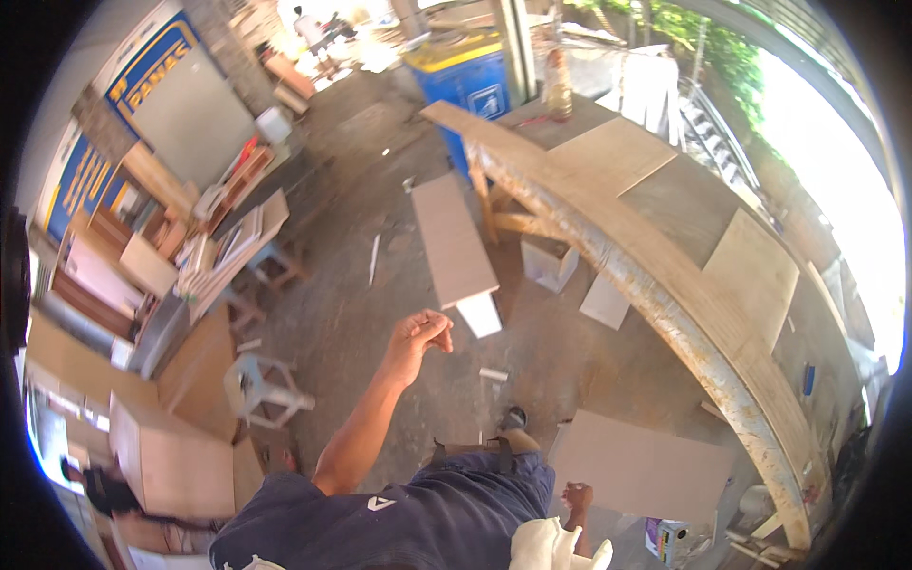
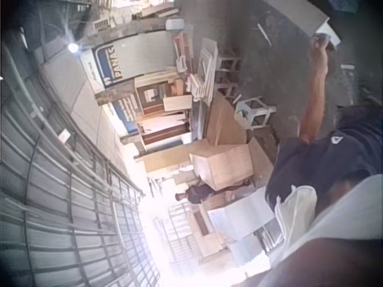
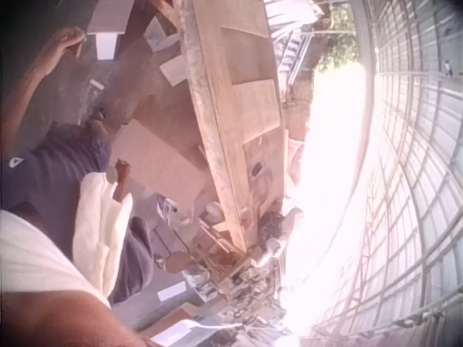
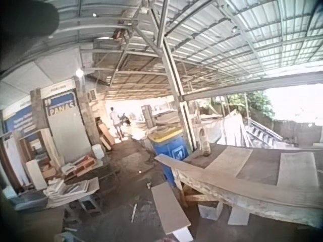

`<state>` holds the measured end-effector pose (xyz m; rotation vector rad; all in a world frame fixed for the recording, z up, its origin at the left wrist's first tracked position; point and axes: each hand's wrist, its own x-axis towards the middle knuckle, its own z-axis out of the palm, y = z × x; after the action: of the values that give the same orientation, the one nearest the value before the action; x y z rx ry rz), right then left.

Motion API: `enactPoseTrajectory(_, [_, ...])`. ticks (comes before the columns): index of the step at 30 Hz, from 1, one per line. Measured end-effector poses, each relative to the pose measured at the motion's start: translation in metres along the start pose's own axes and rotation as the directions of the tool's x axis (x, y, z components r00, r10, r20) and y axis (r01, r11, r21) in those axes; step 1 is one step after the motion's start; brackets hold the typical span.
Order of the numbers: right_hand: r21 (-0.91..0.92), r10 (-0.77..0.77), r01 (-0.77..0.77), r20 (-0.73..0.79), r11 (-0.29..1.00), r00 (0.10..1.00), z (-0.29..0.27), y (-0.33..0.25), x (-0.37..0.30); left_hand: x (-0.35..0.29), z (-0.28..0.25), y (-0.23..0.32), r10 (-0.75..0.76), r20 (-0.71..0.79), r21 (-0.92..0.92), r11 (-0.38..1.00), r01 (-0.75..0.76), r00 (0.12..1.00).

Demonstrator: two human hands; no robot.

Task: The person aligns and fits white laminate panels onto a wooden furniture frame. They use a utility knife to trim the excess material from the edges of the panels to ensure a proper fit.

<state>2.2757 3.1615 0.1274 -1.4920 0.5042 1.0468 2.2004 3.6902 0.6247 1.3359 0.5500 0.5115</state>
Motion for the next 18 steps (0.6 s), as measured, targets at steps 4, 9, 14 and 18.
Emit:
enactPoseTrajectory(4, [-0.24,-0.243,0.195,-0.193,0.951,0.951,0.111,-0.111,-0.028,0.12,-0.049,-0.01,-0.079,-0.073,0.065,0.994,0.084,0.994])
enactPoseTrajectory(9, [-0.178,-0.349,0.305,-0.335,0.936,0.875,0.172,-0.17,-0.026,0.311,-0.079,-0.026,-0.109,-0.064,0.192,0.974,0.119,0.992])
enactPoseTrajectory(14, [-0.913,-0.481,-0.161,-0.34,0.375,0.808,0.107,-0.058,0.024,0.539,-0.027,-0.078,-0.162,0.015,0.315,0.937,0.15,0.987])
enactPoseTrajectory(18, [-0.96,-0.26,-0.274,-0.281,0.064,0.924,0.166,-0.013,0.003,0.723,-0.059,-0.12,0.042,-0.077,0.574,0.819,0.01,0.996])
